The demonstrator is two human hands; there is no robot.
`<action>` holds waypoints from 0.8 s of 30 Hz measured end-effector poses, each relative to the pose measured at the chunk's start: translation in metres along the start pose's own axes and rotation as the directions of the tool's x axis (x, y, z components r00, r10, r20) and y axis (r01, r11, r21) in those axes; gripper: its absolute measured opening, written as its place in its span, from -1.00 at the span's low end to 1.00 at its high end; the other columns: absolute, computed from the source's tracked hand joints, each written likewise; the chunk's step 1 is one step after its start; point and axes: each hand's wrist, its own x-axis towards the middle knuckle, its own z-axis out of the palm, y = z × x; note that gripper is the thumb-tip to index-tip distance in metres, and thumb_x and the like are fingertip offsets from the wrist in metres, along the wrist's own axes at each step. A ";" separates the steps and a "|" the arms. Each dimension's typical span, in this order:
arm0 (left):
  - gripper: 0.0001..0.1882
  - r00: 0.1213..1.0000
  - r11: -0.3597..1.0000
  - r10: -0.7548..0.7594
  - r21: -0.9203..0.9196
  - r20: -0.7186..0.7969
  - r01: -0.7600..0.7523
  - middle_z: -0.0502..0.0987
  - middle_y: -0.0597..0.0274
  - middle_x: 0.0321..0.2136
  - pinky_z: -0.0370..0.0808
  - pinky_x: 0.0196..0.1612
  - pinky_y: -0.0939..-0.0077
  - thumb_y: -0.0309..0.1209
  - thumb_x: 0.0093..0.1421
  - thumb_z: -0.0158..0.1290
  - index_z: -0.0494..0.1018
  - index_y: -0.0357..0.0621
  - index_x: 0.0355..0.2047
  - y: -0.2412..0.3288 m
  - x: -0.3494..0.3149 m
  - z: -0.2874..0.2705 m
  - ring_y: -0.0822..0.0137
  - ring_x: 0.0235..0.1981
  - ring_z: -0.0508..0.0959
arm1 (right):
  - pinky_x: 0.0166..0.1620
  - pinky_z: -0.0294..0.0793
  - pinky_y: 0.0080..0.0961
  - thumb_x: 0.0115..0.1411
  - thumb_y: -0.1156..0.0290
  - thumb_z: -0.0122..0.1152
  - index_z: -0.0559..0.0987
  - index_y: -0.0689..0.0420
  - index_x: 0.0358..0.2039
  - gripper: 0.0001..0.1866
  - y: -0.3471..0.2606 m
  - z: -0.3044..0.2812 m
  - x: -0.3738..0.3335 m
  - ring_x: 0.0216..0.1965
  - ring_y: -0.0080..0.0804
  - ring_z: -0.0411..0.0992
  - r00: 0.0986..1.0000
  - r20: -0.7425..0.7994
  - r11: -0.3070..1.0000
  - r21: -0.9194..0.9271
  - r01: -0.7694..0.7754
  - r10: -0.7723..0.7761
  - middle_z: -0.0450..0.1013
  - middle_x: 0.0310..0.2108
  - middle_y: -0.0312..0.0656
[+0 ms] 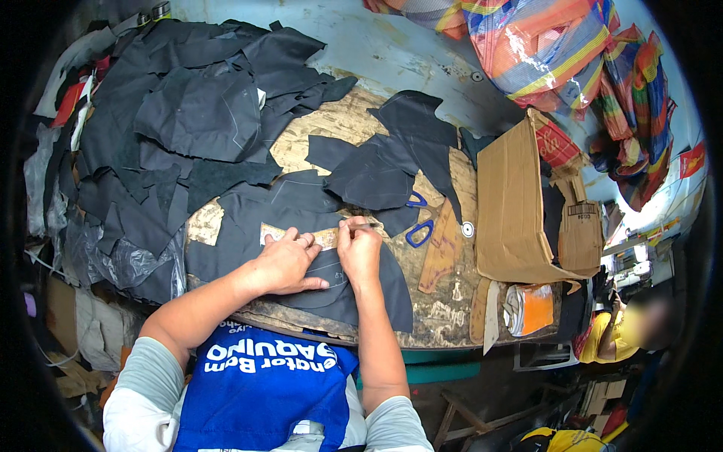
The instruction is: The person uses a cardboard template and a marker to trace outlines onto black fabric pieces laid on a low table. They repeatedly reposition the template, trace new shapes, and set aside marked fabric pieces.
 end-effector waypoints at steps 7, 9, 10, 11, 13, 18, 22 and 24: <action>-0.23 0.963 0.771 0.170 -0.637 0.210 0.002 0.51 0.00 -0.07 0.44 -0.08 0.24 0.23 0.28 -0.43 0.27 -0.15 0.17 -0.061 0.035 -0.030 0.17 -0.17 0.52 | -0.40 0.44 -0.62 0.18 0.49 0.17 0.54 0.24 -0.41 -0.91 -0.028 0.002 -0.029 -0.52 -0.60 0.43 0.954 0.290 0.953 0.258 -0.157 0.078 0.51 -0.51 -0.29; -0.17 0.884 0.537 0.019 -0.751 0.467 0.385 0.50 0.05 -0.04 0.44 -0.12 0.33 0.27 0.26 -0.47 0.03 -0.12 0.30 -0.077 0.039 -0.032 0.30 -0.19 0.50 | -0.36 0.44 -0.64 0.18 0.49 0.18 0.55 0.24 -0.39 -0.91 -0.037 0.031 -0.037 -0.47 -0.63 0.42 0.947 0.308 0.856 0.510 -0.084 -0.090 0.50 -0.47 -0.32; -0.14 0.892 0.449 0.135 -0.829 0.430 0.332 0.44 0.03 0.04 0.42 -0.05 0.38 0.29 0.25 -0.46 -0.14 -0.09 0.34 -0.085 0.038 -0.032 0.29 -0.08 0.49 | -0.34 0.44 -0.65 0.18 0.48 0.20 0.55 0.25 -0.39 -0.91 -0.039 0.041 -0.041 -0.43 -0.63 0.41 0.938 0.328 0.904 0.425 -0.039 -0.114 0.49 -0.47 -0.32; -0.13 0.899 0.442 0.142 -0.839 0.415 0.318 0.43 0.02 0.05 0.41 -0.02 0.39 0.29 0.25 -0.46 -0.13 -0.10 0.34 -0.088 0.038 -0.030 0.29 -0.04 0.47 | -0.33 0.46 -0.61 0.17 0.47 0.20 0.56 0.25 -0.39 -0.90 -0.041 0.048 -0.041 -0.41 -0.59 0.44 0.909 0.411 0.942 0.327 -0.072 -0.073 0.51 -0.46 -0.28; -0.12 0.910 0.392 0.157 -0.869 0.385 0.300 0.41 0.01 0.07 0.37 0.04 0.42 0.30 0.24 -0.46 -0.11 -0.12 0.33 -0.091 0.037 -0.025 0.27 0.05 0.44 | -0.33 0.47 -0.56 0.15 0.47 0.22 0.57 0.26 -0.38 -0.89 -0.047 0.061 -0.041 -0.43 -0.53 0.46 0.932 0.311 0.945 0.317 0.082 -0.185 0.53 -0.46 -0.21; -0.12 0.902 0.490 0.156 -0.824 0.403 0.284 0.37 0.04 0.12 0.34 0.06 0.48 0.30 0.24 -0.47 -0.11 -0.14 0.33 -0.092 0.039 -0.022 0.27 0.09 0.40 | -0.35 0.48 -0.50 0.11 0.48 0.25 0.58 0.26 -0.42 -0.89 -0.056 0.060 -0.040 -0.45 -0.45 0.51 0.946 0.245 0.968 0.185 0.170 -0.212 0.55 -0.48 -0.14; -0.12 0.906 0.515 0.146 -0.812 0.398 0.274 0.41 0.09 0.08 0.37 0.01 0.49 0.29 0.25 -0.47 -0.10 -0.15 0.33 -0.090 0.037 -0.023 0.28 0.05 0.43 | -0.47 0.44 -0.48 0.07 0.42 0.25 0.58 0.24 -0.48 -0.87 -0.047 0.031 -0.032 -0.58 -0.42 0.48 0.962 0.256 0.992 0.108 0.071 -0.097 0.51 -0.59 -0.10; -0.13 0.922 0.540 0.112 -0.801 0.372 0.258 0.45 0.09 0.04 0.38 -0.01 0.49 0.29 0.25 -0.46 -0.09 -0.15 0.32 -0.088 0.035 -0.023 0.28 0.03 0.46 | -0.51 0.41 -0.46 0.08 0.39 0.21 0.57 0.24 -0.49 -0.84 -0.036 0.006 -0.021 -0.63 -0.38 0.47 0.960 0.279 1.000 0.010 0.010 -0.012 0.47 -0.65 -0.05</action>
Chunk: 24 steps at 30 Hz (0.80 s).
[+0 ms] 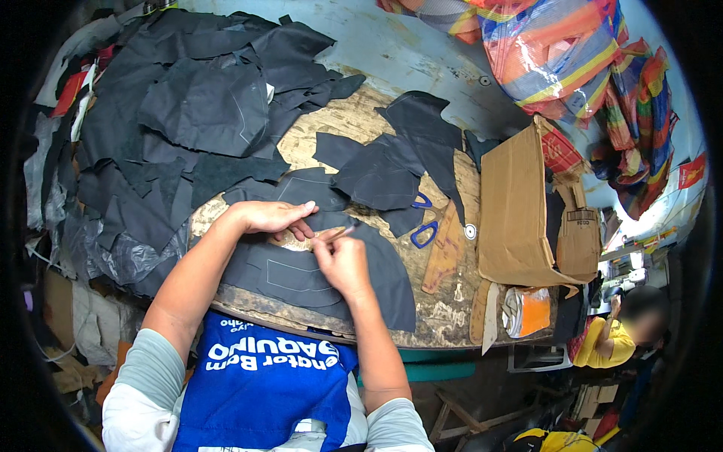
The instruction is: The person uses a cardboard template and a marker to trace outlines onto black fabric pieces laid on a low table. They repeatedly reposition the template, trace new shapes, and set aside marked fabric pieces.
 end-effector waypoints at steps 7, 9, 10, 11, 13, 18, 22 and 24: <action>-0.26 0.946 0.907 0.256 0.389 -0.198 -0.164 0.52 -0.02 -0.08 0.40 0.01 0.45 0.18 0.22 -0.17 0.32 -0.22 0.13 0.005 -0.006 0.018 0.22 -0.06 0.52 | -0.42 0.43 -0.58 0.20 0.43 0.13 0.53 0.30 -0.46 -0.81 0.030 -0.022 0.005 -0.53 -0.58 0.46 0.920 -0.391 1.000 0.002 0.012 -0.010 0.49 -0.60 -0.20; -0.34 0.857 0.823 0.395 0.543 -0.331 -0.170 0.53 -0.02 -0.15 0.40 0.02 0.39 0.03 0.05 0.16 0.44 -0.20 0.02 0.000 -0.006 0.035 0.12 -0.08 0.51 | -0.39 0.44 -0.61 0.22 0.41 0.11 0.52 0.29 -0.46 -0.80 0.035 -0.009 -0.001 -0.50 -0.57 0.46 0.914 -0.394 0.941 0.335 0.042 0.099 0.50 -0.56 -0.21; -0.44 0.730 0.733 0.495 0.677 -0.471 -0.059 0.52 0.04 -0.23 0.41 -0.01 0.28 -0.11 -0.12 0.28 0.53 -0.11 -0.11 -0.006 -0.008 0.046 0.04 -0.11 0.47 | -0.36 0.41 -0.66 0.24 0.41 0.08 0.52 0.28 -0.45 -0.80 0.038 -0.003 -0.004 -0.49 -0.60 0.44 0.917 -0.378 0.927 0.375 0.027 0.126 0.50 -0.52 -0.23; -0.56 0.619 0.729 0.520 0.683 -0.588 0.036 0.51 0.15 -0.34 0.43 -0.09 0.27 -0.15 -0.17 0.31 0.59 -0.07 -0.27 -0.011 -0.007 0.051 0.13 -0.16 0.46 | -0.38 0.38 -0.70 0.24 0.42 0.07 0.51 0.27 -0.46 -0.80 0.040 0.003 -0.005 -0.51 -0.65 0.39 0.915 -0.383 0.933 0.361 0.018 0.130 0.50 -0.53 -0.25; -0.62 0.459 0.789 0.524 0.612 -0.718 0.055 0.50 0.20 -0.34 0.43 -0.14 0.32 -0.17 -0.22 0.34 0.62 -0.07 -0.37 -0.022 -0.010 0.050 0.17 -0.22 0.45 | -0.40 0.35 -0.71 0.24 0.42 0.08 0.53 0.26 -0.46 -0.80 0.045 0.008 -0.009 -0.52 -0.68 0.36 0.908 -0.403 0.956 0.293 0.014 0.110 0.49 -0.54 -0.28; -0.69 0.365 0.836 0.472 0.539 -0.802 0.103 0.49 0.24 -0.35 0.41 -0.16 0.32 -0.24 -0.22 0.34 0.60 -0.10 -0.46 -0.038 -0.012 0.033 0.20 -0.21 0.43 | -0.42 0.33 -0.70 0.23 0.45 0.09 0.55 0.27 -0.45 -0.82 0.050 0.009 -0.009 -0.52 -0.69 0.34 0.919 -0.394 0.992 0.106 0.068 -0.021 0.48 -0.55 -0.29; -0.68 0.374 0.845 0.448 0.522 -0.812 0.121 0.48 0.29 -0.32 0.31 -0.10 0.27 -0.19 -0.21 0.34 0.59 -0.07 -0.46 -0.038 -0.010 0.035 0.23 -0.16 0.41 | -0.43 0.33 -0.70 0.22 0.47 0.09 0.56 0.28 -0.45 -0.83 0.047 0.009 -0.010 -0.53 -0.67 0.35 0.907 -0.415 0.982 0.128 0.135 -0.071 0.48 -0.56 -0.29; -0.68 0.369 0.837 0.458 0.532 -0.809 0.128 0.48 0.29 -0.30 0.25 -0.06 0.23 -0.18 -0.21 0.34 0.59 -0.06 -0.46 -0.038 -0.010 0.036 0.24 -0.15 0.40 | -0.41 0.41 -0.60 0.18 0.49 0.11 0.55 0.30 -0.46 -0.85 0.046 0.009 -0.009 -0.51 -0.50 0.45 0.909 -0.415 0.992 0.106 0.074 -0.023 0.50 -0.54 -0.17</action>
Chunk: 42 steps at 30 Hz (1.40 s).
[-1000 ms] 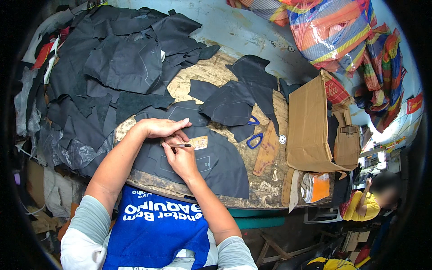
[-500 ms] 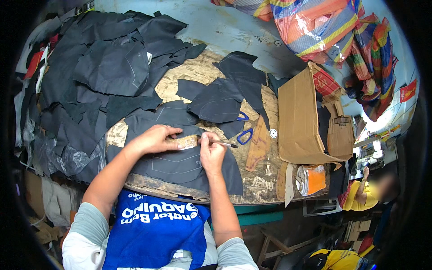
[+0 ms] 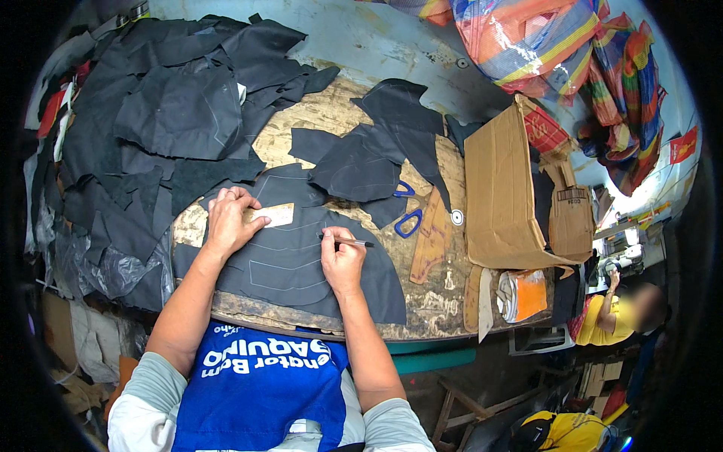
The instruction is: The person uses a cardboard template and a marker to trace outlines onto black fabric pieces laid on a low table. They repeatedly reposition the template, trace new shapes, and set aside marked fabric pieces.
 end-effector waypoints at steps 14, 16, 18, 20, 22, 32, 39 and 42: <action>-0.76 0.991 0.990 0.022 -0.135 -0.136 -0.040 0.51 0.40 -0.58 -0.13 0.20 -0.25 -0.19 -0.08 0.29 0.50 0.01 -0.51 0.018 -0.006 -0.018 0.35 -0.40 0.52 | -0.27 0.49 -0.56 0.23 0.51 0.07 0.51 0.32 -0.31 -0.88 -0.013 0.000 -0.001 -0.33 -0.43 0.51 0.987 -0.147 0.972 0.232 -0.034 0.070 0.50 -0.34 -0.10; -0.74 0.991 0.970 0.108 -0.210 -0.082 -0.123 0.50 0.38 -0.60 -0.08 0.18 -0.24 -0.17 -0.11 0.31 0.50 0.03 -0.53 0.029 -0.018 -0.018 0.37 -0.44 0.52 | -0.21 0.50 -0.57 0.24 0.53 0.06 0.47 0.31 -0.24 -0.87 -0.029 -0.004 -0.010 -0.26 -0.45 0.51 0.976 -0.111 0.845 0.525 -0.102 0.187 0.49 -0.27 -0.11; -0.73 0.987 0.949 0.161 -0.279 0.017 -0.150 0.49 0.38 -0.62 -0.06 0.18 -0.22 -0.15 -0.13 0.33 0.51 0.03 -0.53 0.043 -0.036 -0.013 0.38 -0.44 0.52 | -0.14 0.50 -0.55 0.21 0.59 0.09 0.41 0.31 -0.18 -0.83 -0.046 -0.010 -0.024 -0.19 -0.40 0.50 0.989 0.012 0.745 0.656 -0.121 0.150 0.45 -0.22 -0.10; -0.70 0.971 0.928 0.205 -0.340 0.124 -0.153 0.51 0.38 -0.58 -0.03 0.15 -0.22 -0.13 -0.16 0.34 0.53 0.03 -0.50 0.054 -0.054 -0.008 0.39 -0.40 0.52 | -0.11 0.49 -0.56 0.11 0.70 0.15 0.38 0.26 -0.18 -0.74 -0.055 -0.020 -0.039 -0.16 -0.44 0.48 0.977 0.114 0.697 0.686 -0.208 0.179 0.44 -0.22 -0.12; -0.64 0.964 0.909 0.243 -0.371 0.108 -0.188 0.53 0.33 -0.47 0.03 0.14 -0.15 -0.12 -0.18 0.35 0.55 0.01 -0.42 0.060 -0.066 -0.005 0.35 -0.27 0.50 | -0.13 0.48 -0.58 0.10 0.71 0.16 0.40 0.23 -0.18 -0.73 -0.051 -0.038 -0.046 -0.20 -0.47 0.47 0.982 0.012 0.862 0.476 -0.173 0.191 0.44 -0.24 -0.14; -0.26 0.989 0.990 -0.139 -0.035 -0.055 0.137 0.25 -0.14 0.05 0.26 0.13 0.20 -0.27 -0.28 0.40 0.40 -0.14 -0.03 0.019 -0.069 -0.007 -0.05 0.07 0.30 | -0.13 0.42 -0.53 0.05 0.71 0.20 0.41 0.20 -0.20 -0.70 0.046 -0.242 -0.062 -0.26 -0.47 0.39 0.537 -0.828 0.984 0.178 -0.026 0.164 0.42 -0.31 -0.17; -0.01 0.979 0.973 -0.203 -0.117 -0.033 0.198 0.24 -0.10 -0.02 0.42 -0.05 0.28 -0.46 -0.36 0.42 0.22 -0.11 0.15 0.014 -0.053 -0.010 0.08 -0.14 0.40 | -0.17 0.41 -0.51 0.32 0.32 -0.05 0.35 0.31 -0.03 -0.67 0.040 -0.255 -0.062 -0.29 -0.40 0.43 0.576 -0.760 0.759 -0.557 -0.337 -0.302 0.47 -0.27 -0.02; 0.03 0.936 0.886 -0.347 -0.307 0.059 0.347 0.33 -0.04 -0.12 0.51 -0.21 0.41 -0.56 -0.34 0.38 0.14 -0.16 0.20 0.009 -0.049 -0.011 0.23 -0.27 0.47 | -0.23 0.45 -0.47 0.37 0.28 -0.18 0.39 0.28 -0.08 -0.68 0.011 -0.193 -0.053 -0.40 -0.44 0.43 0.800 -0.598 0.958 -0.200 -0.204 0.046 0.50 -0.39 -0.15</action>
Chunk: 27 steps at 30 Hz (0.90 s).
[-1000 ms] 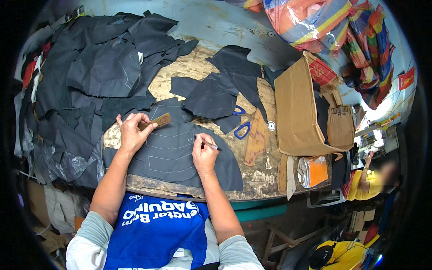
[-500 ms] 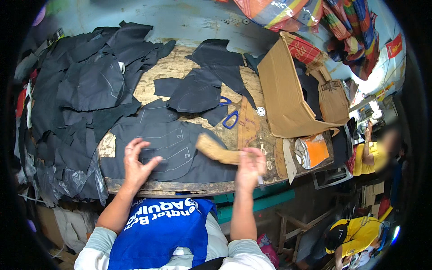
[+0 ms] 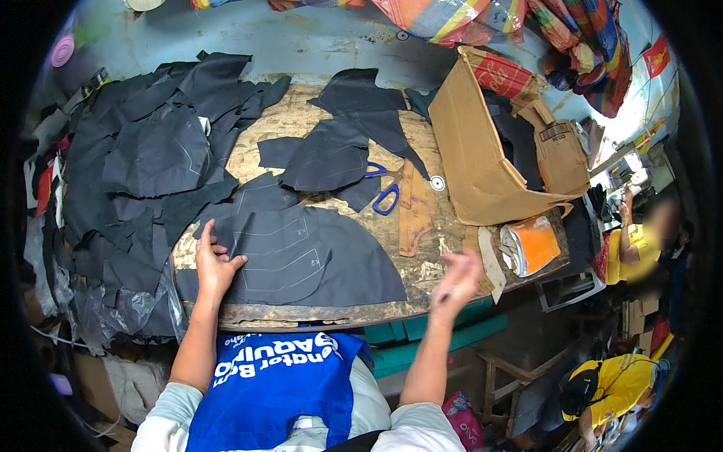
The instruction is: The person uses a cardboard template and a marker to trace outlines onto black fabric pieces laid on a low table. They repeatedly reposition the template, trace new shapes, and set aside marked fabric pieces.
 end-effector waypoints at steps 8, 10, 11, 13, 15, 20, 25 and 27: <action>-0.32 0.816 0.426 -0.075 -0.722 0.573 0.546 0.55 0.05 -0.30 0.56 -0.25 0.46 -0.73 -0.05 0.06 0.14 -0.44 0.14 -0.010 0.001 -0.013 0.32 -0.39 0.59 | -0.31 0.46 -0.38 -0.20 0.38 0.45 0.46 0.18 -0.08 -0.41 -0.076 0.108 -0.087 -0.41 -0.09 0.44 0.721 0.653 0.948 -0.015 0.318 -0.232 0.43 -0.46 -0.05; -0.52 0.772 0.332 -0.047 -0.719 0.634 0.610 0.54 0.05 -0.24 0.57 -0.20 0.38 -0.68 0.05 0.00 0.30 -0.28 0.03 -0.008 -0.003 -0.016 0.28 -0.33 0.60 | -0.35 0.43 -0.45 -0.18 0.44 0.42 0.46 0.17 -0.08 -0.43 -0.083 0.115 -0.090 -0.44 -0.23 0.43 0.685 0.722 0.986 -0.030 0.167 -0.094 0.40 -0.46 -0.10; -0.55 0.775 0.254 0.016 -0.752 0.632 0.608 0.54 0.04 -0.22 0.57 -0.18 0.37 -0.68 0.05 0.01 0.32 -0.23 0.01 -0.008 -0.004 -0.018 0.26 -0.30 0.59 | -0.37 0.42 -0.48 -0.17 0.48 0.40 0.46 0.16 -0.07 -0.44 -0.087 0.116 -0.090 -0.46 -0.30 0.42 0.648 0.762 0.991 -0.094 0.092 0.012 0.39 -0.46 -0.13; -0.58 0.785 0.087 0.083 -0.789 0.614 0.608 0.52 0.03 -0.18 0.56 -0.14 0.35 -0.68 0.06 0.01 0.35 -0.13 -0.05 -0.007 -0.005 -0.021 0.24 -0.24 0.58 | -0.39 0.30 -0.64 -0.11 0.68 0.27 0.44 0.16 -0.09 -0.50 -0.093 0.116 -0.085 -0.51 -0.57 0.28 0.673 0.735 0.966 0.116 -0.233 0.074 0.25 -0.52 -0.34; -0.69 0.828 -0.030 0.054 -0.828 0.559 0.560 0.50 0.02 -0.13 0.55 -0.10 0.31 -0.56 0.11 0.08 0.38 -0.04 -0.12 -0.008 -0.003 -0.023 0.16 -0.20 0.56 | -0.42 0.21 -0.74 -0.07 0.73 0.24 0.42 0.19 -0.09 -0.52 -0.097 0.112 -0.072 -0.52 -0.70 0.16 0.689 0.723 0.833 0.410 -0.372 -0.048 0.19 -0.50 -0.45; -0.75 0.755 -0.271 -0.072 -0.741 0.652 0.614 0.50 0.05 -0.13 0.46 0.02 0.33 -0.42 0.17 0.10 0.42 -0.15 -0.13 -0.004 0.006 -0.017 0.17 -0.08 0.51 | -0.20 0.30 -0.73 0.01 0.80 0.13 0.42 0.23 -0.16 -0.64 -0.102 0.102 -0.051 -0.26 -0.67 0.30 0.733 0.676 0.749 0.526 -0.403 -0.081 0.35 -0.29 -0.28; -0.44 0.950 0.104 0.213 -0.972 0.227 0.209 0.51 0.19 -0.21 0.51 -0.29 0.63 -0.66 0.07 0.07 0.29 -0.17 0.12 0.011 0.001 -0.026 0.47 -0.33 0.54 | -0.06 0.36 -0.64 0.01 0.77 0.18 0.44 0.23 -0.22 -0.70 -0.102 0.089 -0.043 -0.08 -0.52 0.37 0.786 0.605 0.664 0.641 -0.386 -0.128 0.42 -0.13 -0.11; -0.33 0.963 0.458 0.210 -0.887 0.168 0.055 0.45 0.23 -0.15 0.41 -0.48 0.78 -0.70 0.02 0.08 0.24 -0.18 0.19 0.017 0.004 -0.042 0.65 -0.51 0.44 | -0.23 0.38 -0.74 0.03 0.74 0.21 0.43 0.22 -0.20 -0.69 -0.103 0.083 -0.039 -0.33 -0.62 0.40 0.798 0.597 0.613 0.663 -0.430 -0.085 0.44 -0.24 -0.20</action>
